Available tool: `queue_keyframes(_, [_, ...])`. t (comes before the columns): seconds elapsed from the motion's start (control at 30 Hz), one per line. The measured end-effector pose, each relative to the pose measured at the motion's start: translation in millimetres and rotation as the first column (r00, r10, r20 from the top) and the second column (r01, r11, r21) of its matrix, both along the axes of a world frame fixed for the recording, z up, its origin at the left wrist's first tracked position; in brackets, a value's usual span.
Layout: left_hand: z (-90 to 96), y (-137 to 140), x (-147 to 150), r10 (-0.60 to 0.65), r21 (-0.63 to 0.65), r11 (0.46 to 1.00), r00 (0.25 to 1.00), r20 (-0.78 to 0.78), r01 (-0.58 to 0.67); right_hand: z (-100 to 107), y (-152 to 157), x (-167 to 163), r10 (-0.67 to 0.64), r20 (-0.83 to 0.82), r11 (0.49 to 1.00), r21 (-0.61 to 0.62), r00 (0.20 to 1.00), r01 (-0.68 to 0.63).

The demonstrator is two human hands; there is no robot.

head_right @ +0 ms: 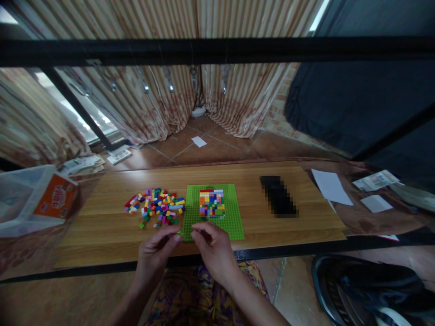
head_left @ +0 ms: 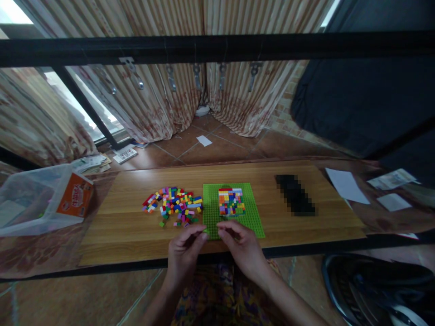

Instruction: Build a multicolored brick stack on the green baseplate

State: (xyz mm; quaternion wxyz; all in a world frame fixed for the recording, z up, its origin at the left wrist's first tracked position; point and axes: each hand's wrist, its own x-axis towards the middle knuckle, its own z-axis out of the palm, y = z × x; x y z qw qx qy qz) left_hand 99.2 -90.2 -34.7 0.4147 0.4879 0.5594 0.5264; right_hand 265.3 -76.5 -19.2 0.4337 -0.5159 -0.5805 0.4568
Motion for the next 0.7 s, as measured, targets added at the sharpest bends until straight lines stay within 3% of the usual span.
queue_keyframes(0.2, [7.4,-3.5,24.1,-0.084,-0.024,0.996,0.996,0.036,0.085,5.4,-9.1,-4.4,-0.025,-0.072,1.000,-0.005,0.997,0.025])
queue_keyframes(0.4, [9.2,2.0,33.7,-0.130,-0.017,0.991,0.991,0.022,0.130,9.0,-3.1,9.2,-0.079,-0.019,0.997,0.021,0.997,0.080])
queue_keyframes(0.6, [-2.1,1.5,12.0,-0.066,-0.054,0.997,0.996,-0.061,0.063,-0.7,30.1,40.2,-0.263,0.137,0.958,0.154,0.955,0.242])
queue_keyframes(0.7, [-6.3,1.7,-5.7,-0.014,-0.030,0.999,0.993,-0.114,0.011,-1.7,49.5,52.6,-0.315,0.245,0.938,0.227,0.917,0.262])
